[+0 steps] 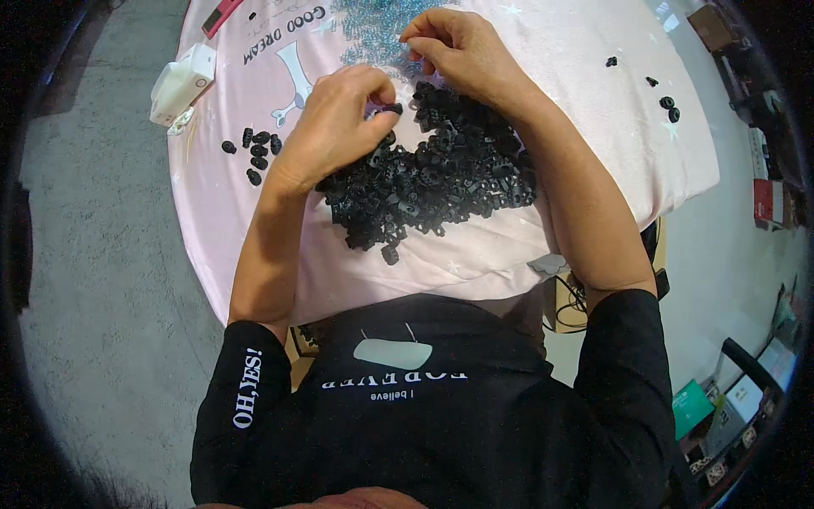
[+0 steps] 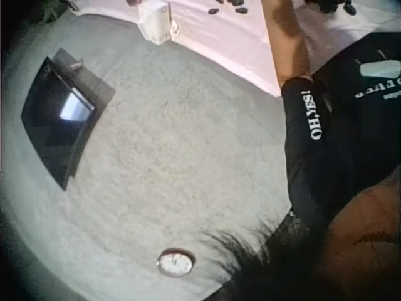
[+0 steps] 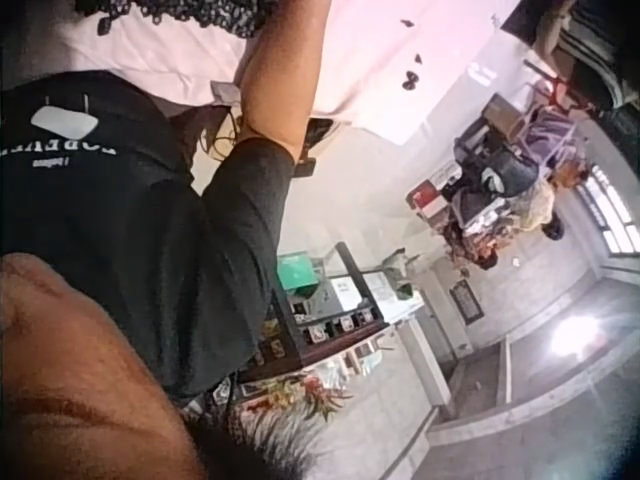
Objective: Sort and manipulate small black and blue plastic components on a table.
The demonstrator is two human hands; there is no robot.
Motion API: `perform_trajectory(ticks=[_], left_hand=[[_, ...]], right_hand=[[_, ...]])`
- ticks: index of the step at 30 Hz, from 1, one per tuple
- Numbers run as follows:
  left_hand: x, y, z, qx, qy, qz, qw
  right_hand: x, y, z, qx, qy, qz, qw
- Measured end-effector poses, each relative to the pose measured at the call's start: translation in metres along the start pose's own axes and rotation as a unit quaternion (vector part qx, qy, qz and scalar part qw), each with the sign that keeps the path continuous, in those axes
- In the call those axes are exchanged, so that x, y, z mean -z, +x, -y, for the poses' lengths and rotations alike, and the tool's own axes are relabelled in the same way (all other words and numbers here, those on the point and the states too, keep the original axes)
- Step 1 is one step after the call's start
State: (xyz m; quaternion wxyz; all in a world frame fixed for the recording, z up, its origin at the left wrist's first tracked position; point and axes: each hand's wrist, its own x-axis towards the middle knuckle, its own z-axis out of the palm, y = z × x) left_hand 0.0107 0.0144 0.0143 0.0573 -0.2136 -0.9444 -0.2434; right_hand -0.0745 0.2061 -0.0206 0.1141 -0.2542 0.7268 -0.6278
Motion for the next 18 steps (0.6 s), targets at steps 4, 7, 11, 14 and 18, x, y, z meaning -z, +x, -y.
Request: perform_trajectory(ticks=[4,7,11,14,18], left_hand=[[0.0056,-0.0002,0.0058,0.04,-0.057,-0.018,0.997],[0.0065,0.0014,0.0092,0.071,-0.118,-0.034,0.99],[0.0067,0.0042,0.0077,0.062,-0.171,-0.072,0.981],[0.0068,0.0032,0.0081,0.078,-0.203,-0.081,0.973],[0.005,0.0048,0.0098,0.115,-0.27,-0.077,0.953]], right_hand=[[-0.0015,-0.0033,0.0111,0.0,-0.022,0.014,1.0],[-0.0018,-0.0017,0.0056,0.013,-0.016,0.032,0.999],[-0.0046,-0.0017,0.0052,0.022,0.043,0.041,0.998],[-0.0051,-0.0034,0.0106,0.021,0.073,0.087,0.993],[-0.0065,-0.0042,0.0115,0.03,0.106,0.094,0.989]])
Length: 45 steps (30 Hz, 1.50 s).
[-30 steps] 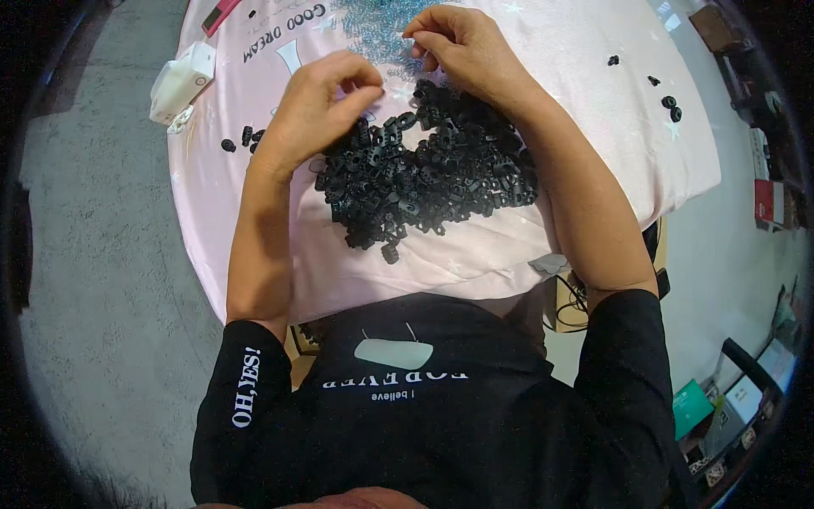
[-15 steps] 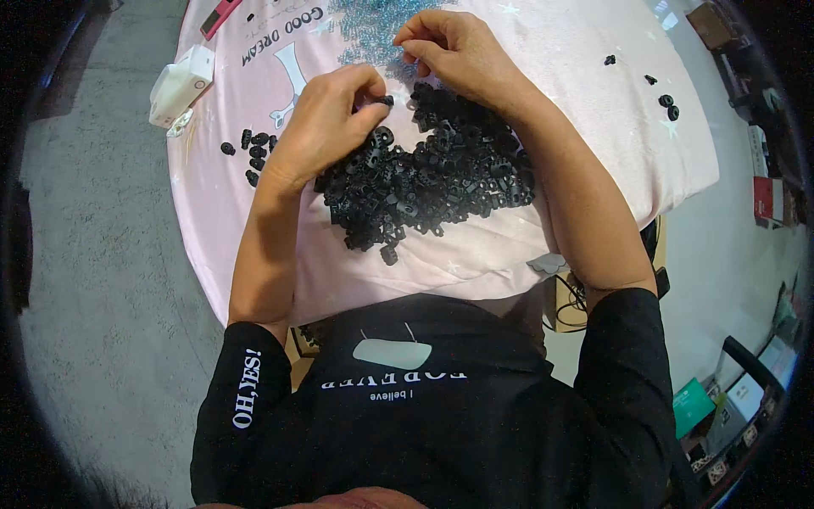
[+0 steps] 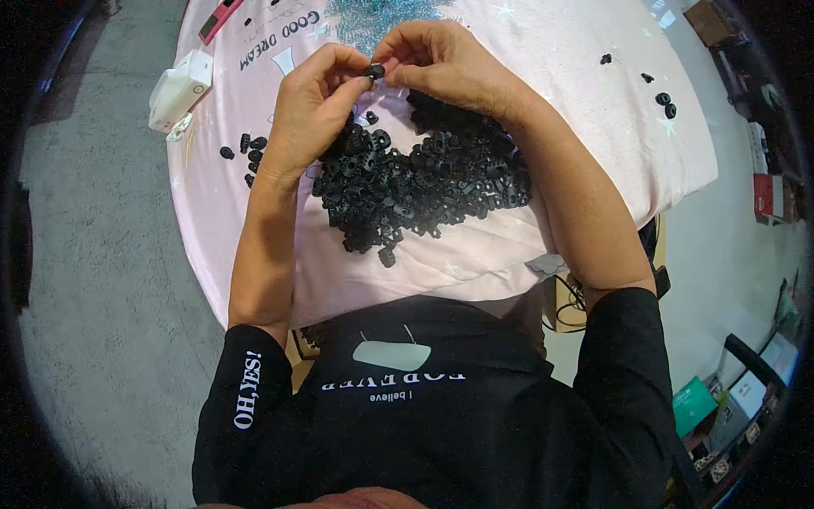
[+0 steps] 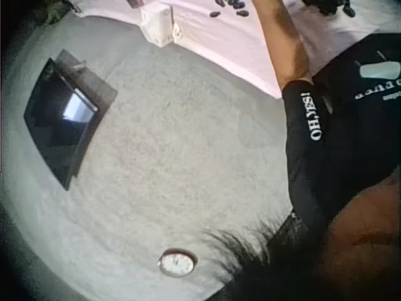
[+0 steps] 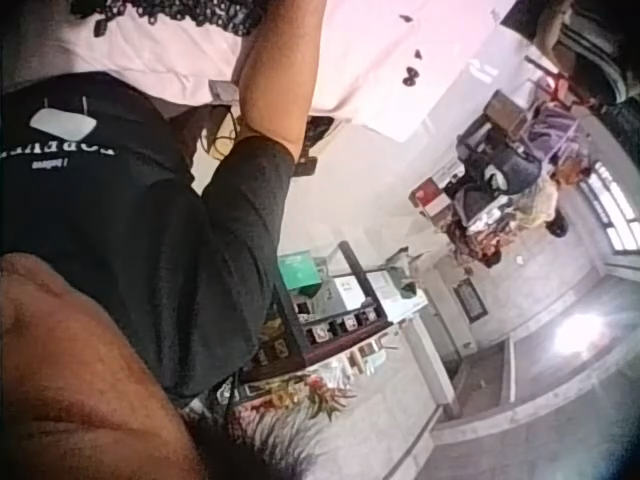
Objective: Sort and manipulate small black and blue plastic components on a table.
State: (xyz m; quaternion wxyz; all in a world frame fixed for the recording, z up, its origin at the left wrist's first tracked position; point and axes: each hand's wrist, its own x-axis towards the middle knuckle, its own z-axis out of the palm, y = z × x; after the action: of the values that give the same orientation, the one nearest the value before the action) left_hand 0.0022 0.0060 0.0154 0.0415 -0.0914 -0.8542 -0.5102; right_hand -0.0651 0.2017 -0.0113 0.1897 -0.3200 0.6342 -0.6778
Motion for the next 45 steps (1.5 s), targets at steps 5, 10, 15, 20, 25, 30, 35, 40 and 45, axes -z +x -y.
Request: perform_trajectory(ticks=[5,10,15,20,25,30,35,40,45], left_hand=[[-0.004,0.002,0.002,-0.03,-0.001,-0.038,0.999],[-0.001,0.004,0.005,-0.012,-0.047,-0.047,0.998],[0.0,0.004,0.02,-0.078,0.193,-0.069,0.976],[-0.005,0.0,0.018,-0.093,0.315,-0.03,0.944],[-0.007,-0.002,0.022,-0.097,0.337,-0.025,0.936],[0.002,0.001,0.017,-0.101,0.292,-0.023,0.951],[0.017,0.0,0.001,-0.026,0.189,-0.015,0.982],[0.021,0.003,0.002,-0.024,0.157,-0.012,0.987],[0.021,0.004,0.005,-0.039,0.134,-0.008,0.99]], right_hand=[[0.001,0.0,0.0,-0.009,-0.006,-0.005,1.0],[0.002,0.0,0.002,-0.036,0.014,-0.042,0.998],[0.005,0.0,0.003,-0.04,-0.033,-0.088,0.995],[0.008,0.002,-0.003,-0.034,-0.002,-0.077,0.996],[0.007,0.002,-0.004,-0.043,-0.002,-0.091,0.995],[0.007,0.003,-0.01,-0.02,-0.059,-0.051,0.997],[-0.006,-0.002,0.003,-0.002,-0.102,0.006,0.995],[-0.017,-0.003,0.007,0.133,-0.273,0.083,0.949],[-0.027,-0.002,0.003,0.124,-0.329,0.109,0.93]])
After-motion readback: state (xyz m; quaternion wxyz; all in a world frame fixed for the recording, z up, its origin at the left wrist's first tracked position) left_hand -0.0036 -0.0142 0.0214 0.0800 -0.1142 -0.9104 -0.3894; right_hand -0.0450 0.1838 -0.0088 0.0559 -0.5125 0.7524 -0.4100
